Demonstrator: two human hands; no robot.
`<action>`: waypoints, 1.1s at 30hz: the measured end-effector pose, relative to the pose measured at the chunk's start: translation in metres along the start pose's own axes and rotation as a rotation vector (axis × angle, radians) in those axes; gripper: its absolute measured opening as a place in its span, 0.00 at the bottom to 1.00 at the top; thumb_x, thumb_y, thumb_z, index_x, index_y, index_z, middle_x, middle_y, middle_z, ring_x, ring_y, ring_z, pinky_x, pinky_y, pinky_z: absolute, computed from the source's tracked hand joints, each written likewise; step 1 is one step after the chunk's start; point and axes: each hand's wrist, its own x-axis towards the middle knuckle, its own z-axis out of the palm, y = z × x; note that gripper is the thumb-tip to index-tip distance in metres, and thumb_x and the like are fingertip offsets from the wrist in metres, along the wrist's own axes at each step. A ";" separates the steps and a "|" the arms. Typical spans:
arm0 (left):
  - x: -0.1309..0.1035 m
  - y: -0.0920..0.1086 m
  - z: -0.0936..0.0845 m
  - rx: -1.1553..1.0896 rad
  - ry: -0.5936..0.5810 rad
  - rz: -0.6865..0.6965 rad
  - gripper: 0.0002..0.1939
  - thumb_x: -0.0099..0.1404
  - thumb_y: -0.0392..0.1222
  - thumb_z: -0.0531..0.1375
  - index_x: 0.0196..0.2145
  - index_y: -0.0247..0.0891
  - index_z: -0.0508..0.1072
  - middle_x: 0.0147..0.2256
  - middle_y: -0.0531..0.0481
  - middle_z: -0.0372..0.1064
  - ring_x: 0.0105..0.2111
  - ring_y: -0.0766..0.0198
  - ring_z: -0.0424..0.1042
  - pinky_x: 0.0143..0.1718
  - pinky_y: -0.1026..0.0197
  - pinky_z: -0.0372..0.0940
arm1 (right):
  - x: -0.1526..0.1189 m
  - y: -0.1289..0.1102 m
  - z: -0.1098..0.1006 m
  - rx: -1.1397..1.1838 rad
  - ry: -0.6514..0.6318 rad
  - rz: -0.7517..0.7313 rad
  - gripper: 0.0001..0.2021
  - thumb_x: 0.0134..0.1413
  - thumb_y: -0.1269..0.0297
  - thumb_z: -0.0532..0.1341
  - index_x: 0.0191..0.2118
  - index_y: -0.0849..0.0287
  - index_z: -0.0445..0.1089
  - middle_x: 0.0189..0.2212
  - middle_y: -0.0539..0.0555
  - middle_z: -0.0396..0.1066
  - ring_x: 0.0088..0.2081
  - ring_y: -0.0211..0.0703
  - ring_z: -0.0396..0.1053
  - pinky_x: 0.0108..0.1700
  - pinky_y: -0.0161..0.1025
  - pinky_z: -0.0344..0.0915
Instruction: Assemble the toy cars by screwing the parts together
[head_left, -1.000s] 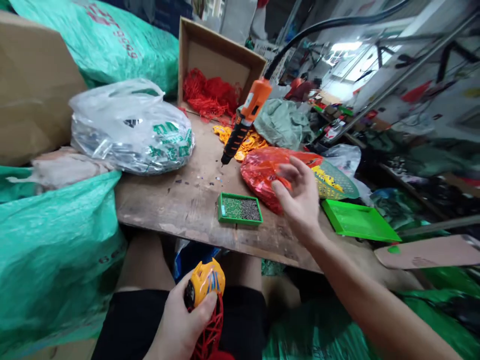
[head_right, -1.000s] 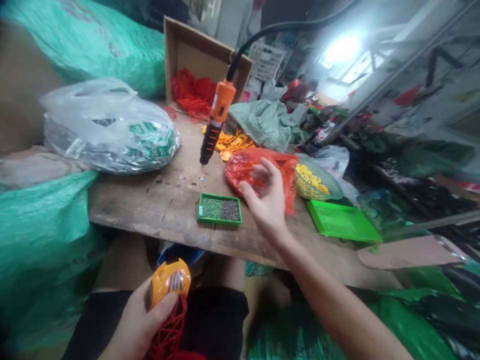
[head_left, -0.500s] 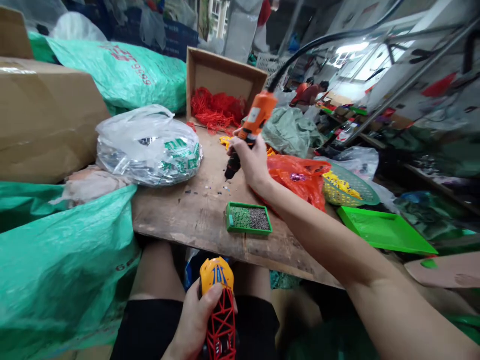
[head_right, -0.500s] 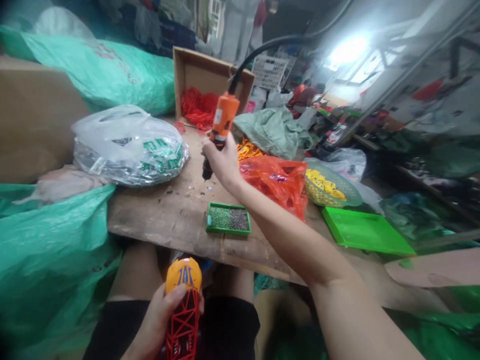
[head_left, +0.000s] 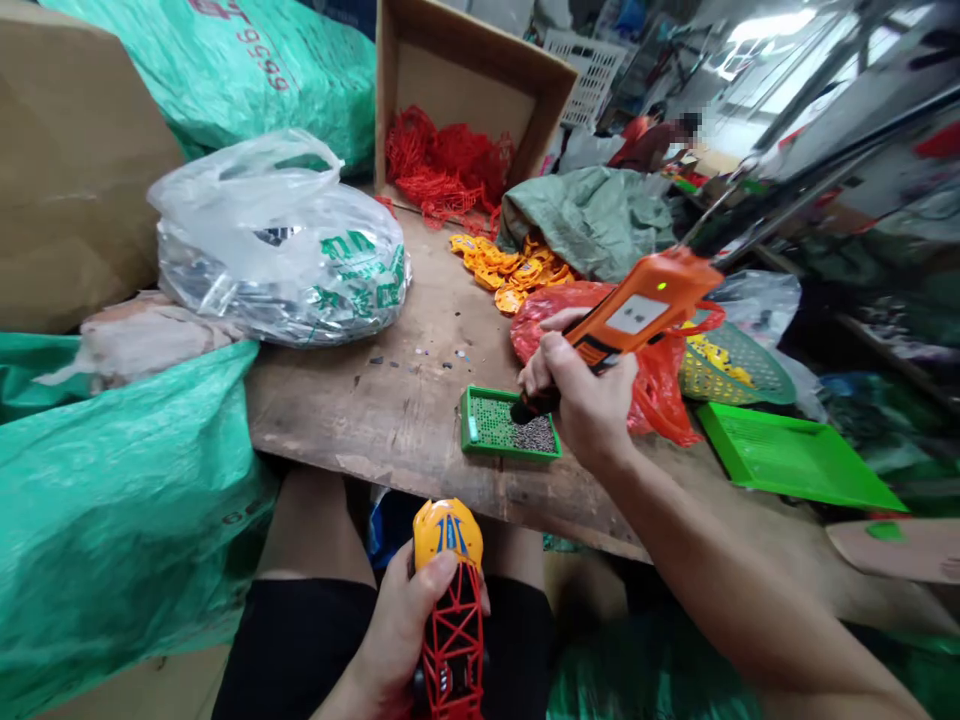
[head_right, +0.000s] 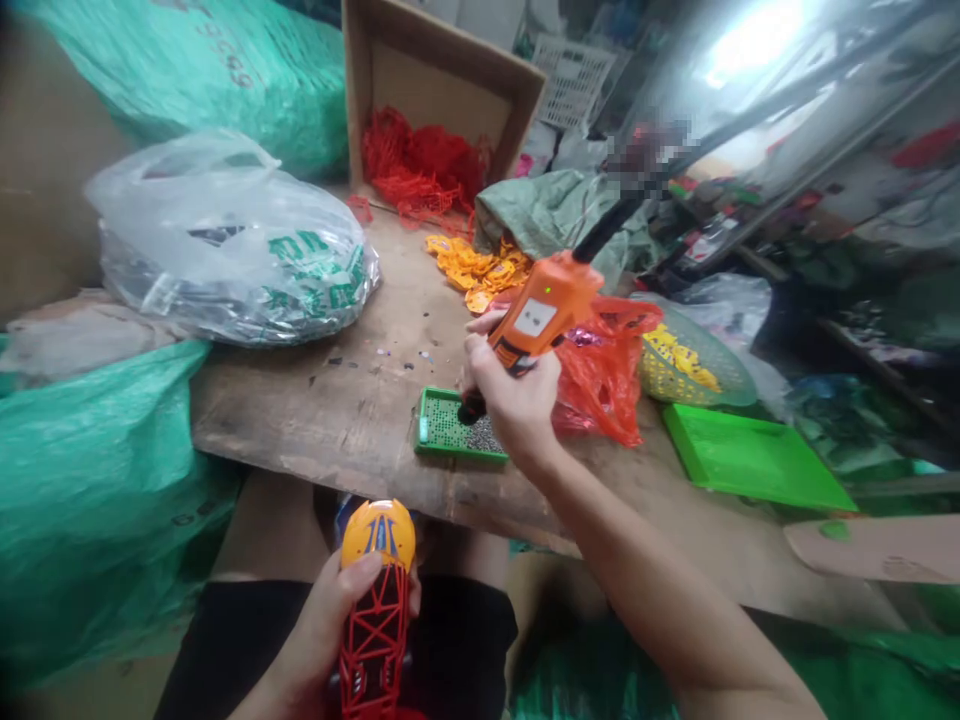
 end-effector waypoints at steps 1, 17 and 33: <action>0.001 0.001 0.000 0.005 -0.006 0.005 0.27 0.57 0.63 0.68 0.33 0.31 0.78 0.25 0.44 0.76 0.20 0.65 0.68 0.21 0.64 0.67 | -0.003 0.003 0.000 0.033 0.006 0.022 0.06 0.59 0.61 0.67 0.39 0.52 0.68 0.17 0.39 0.59 0.16 0.33 0.58 0.21 0.35 0.63; 0.008 -0.004 -0.001 -0.014 -0.020 -0.028 0.28 0.57 0.64 0.69 0.34 0.30 0.79 0.26 0.42 0.76 0.21 0.64 0.70 0.23 0.64 0.66 | 0.006 0.029 0.005 0.069 0.105 0.029 0.16 0.57 0.51 0.69 0.34 0.53 0.65 0.16 0.39 0.56 0.14 0.31 0.54 0.17 0.34 0.58; 0.013 -0.006 -0.005 0.019 -0.047 -0.034 0.30 0.57 0.67 0.67 0.33 0.31 0.79 0.26 0.43 0.75 0.21 0.64 0.69 0.22 0.63 0.66 | 0.005 0.039 0.005 0.122 0.118 0.074 0.16 0.55 0.52 0.70 0.34 0.54 0.65 0.15 0.38 0.56 0.13 0.30 0.54 0.15 0.32 0.57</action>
